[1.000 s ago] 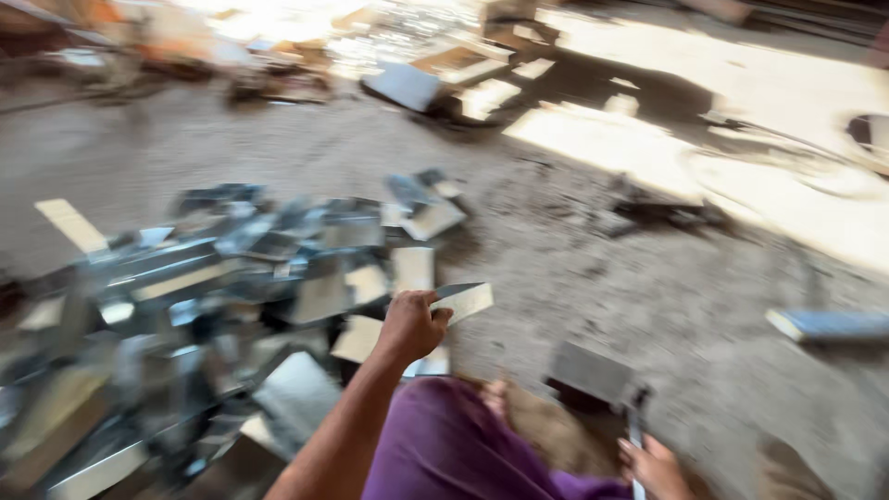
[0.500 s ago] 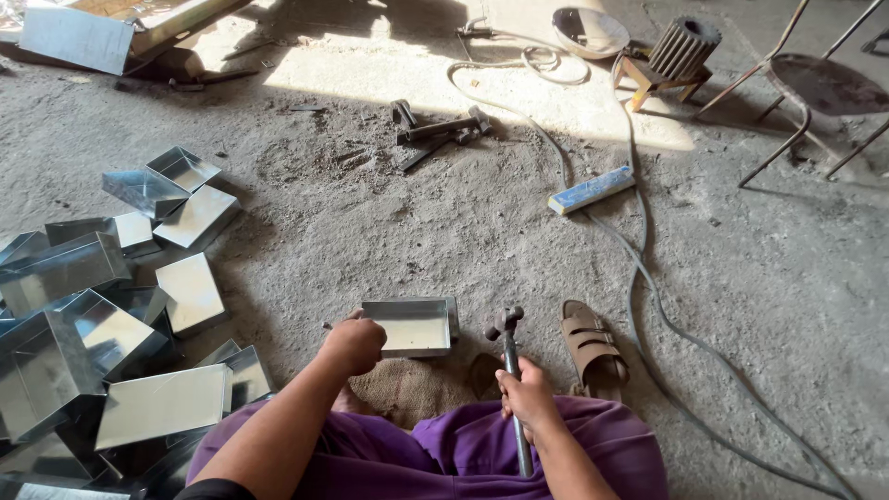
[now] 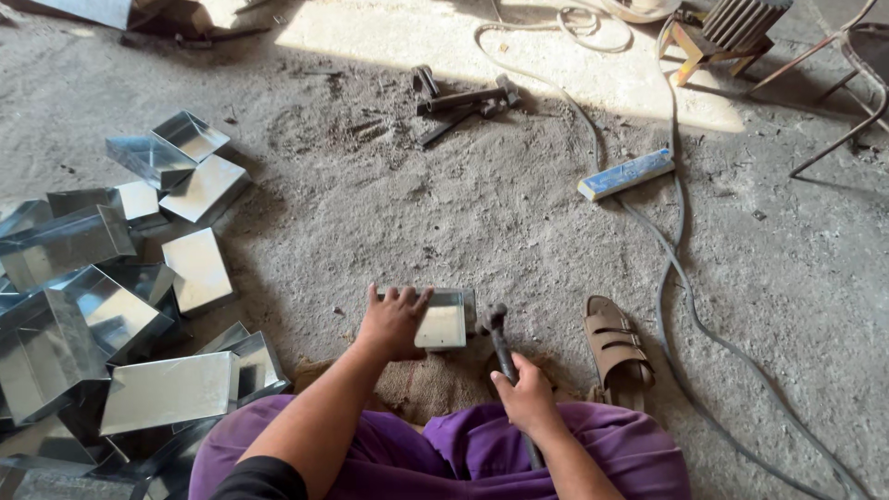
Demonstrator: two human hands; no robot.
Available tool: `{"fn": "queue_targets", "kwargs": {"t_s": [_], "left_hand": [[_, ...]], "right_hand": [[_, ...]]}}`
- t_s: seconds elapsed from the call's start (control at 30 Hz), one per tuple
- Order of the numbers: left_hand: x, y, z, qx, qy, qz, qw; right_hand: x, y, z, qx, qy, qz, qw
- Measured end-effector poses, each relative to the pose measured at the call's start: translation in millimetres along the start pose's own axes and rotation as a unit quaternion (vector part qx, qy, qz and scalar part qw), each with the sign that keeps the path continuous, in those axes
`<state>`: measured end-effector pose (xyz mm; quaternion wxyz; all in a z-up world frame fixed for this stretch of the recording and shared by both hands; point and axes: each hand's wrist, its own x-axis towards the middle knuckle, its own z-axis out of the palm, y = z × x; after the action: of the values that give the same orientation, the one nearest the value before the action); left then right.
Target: The person sits on the floor and repeatedly hammers small rectangular metal pieces placed on a wooden block. They pick up each piece, position it, strike it with a hammer, and set it aside, continuing the process with multiple pieces.
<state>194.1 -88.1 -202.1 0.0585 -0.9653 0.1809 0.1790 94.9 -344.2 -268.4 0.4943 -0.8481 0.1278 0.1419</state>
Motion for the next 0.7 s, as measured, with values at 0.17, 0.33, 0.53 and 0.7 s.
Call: {"fn": "queue_targets", "kwargs": {"t_s": [0.17,0.33,0.53,0.7], "left_hand": [[3,-29,7,-0.085,0.051,-0.047,0.994],[3,-45,2,-0.11,0.042,-0.044,0.992],[8,-45,3,-0.084,0.009,-0.038,0.996],[10,-42,0,-0.078,0.036,-0.018,0.996]], "right_hand": [[-14,-25,-1,-0.083,0.105,-0.198,0.971],[-29,-61,-15,-0.101,0.096,-0.194,0.971],[-35,-73,-19,-0.052,0.175,-0.398,0.899],[-8,-54,3,-0.049,0.084,-0.375,0.922]]}}
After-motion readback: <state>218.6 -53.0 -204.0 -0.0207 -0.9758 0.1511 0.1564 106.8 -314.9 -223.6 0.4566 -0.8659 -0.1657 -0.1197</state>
